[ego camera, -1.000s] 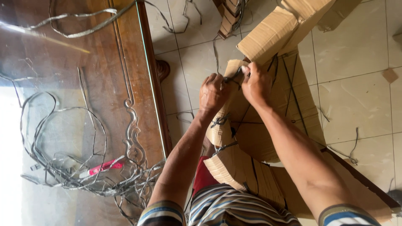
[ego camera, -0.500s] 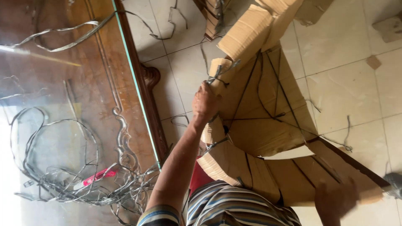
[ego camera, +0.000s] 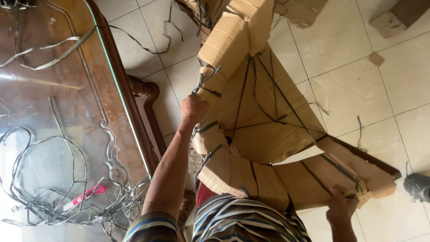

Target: The person ties strips of material around stacked cardboard pieces to form a curved structure. They repeatedly pick up strips, wrap them around the cardboard, and tie knots to secure the pieces together.

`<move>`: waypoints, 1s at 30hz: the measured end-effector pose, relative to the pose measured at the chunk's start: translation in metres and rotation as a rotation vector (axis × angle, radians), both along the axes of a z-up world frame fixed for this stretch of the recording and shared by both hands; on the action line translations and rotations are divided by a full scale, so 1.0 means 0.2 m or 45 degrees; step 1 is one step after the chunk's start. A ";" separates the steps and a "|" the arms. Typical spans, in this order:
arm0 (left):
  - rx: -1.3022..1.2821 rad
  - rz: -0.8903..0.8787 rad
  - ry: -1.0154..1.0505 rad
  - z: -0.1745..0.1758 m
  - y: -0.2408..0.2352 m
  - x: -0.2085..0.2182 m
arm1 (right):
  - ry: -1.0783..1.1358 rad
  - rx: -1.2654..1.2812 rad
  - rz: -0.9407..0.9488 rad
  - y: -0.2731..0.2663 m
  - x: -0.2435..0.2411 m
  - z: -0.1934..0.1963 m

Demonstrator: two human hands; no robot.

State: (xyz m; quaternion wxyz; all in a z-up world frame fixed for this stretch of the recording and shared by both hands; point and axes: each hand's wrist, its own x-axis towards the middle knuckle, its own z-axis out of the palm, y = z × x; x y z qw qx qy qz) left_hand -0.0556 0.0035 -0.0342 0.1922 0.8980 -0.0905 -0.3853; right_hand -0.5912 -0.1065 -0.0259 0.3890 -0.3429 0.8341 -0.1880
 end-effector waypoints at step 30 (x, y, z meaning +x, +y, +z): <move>-0.144 0.552 -0.101 -0.04 0.03 -1.02 | 0.110 -0.229 0.834 -1.53 -0.32 -0.21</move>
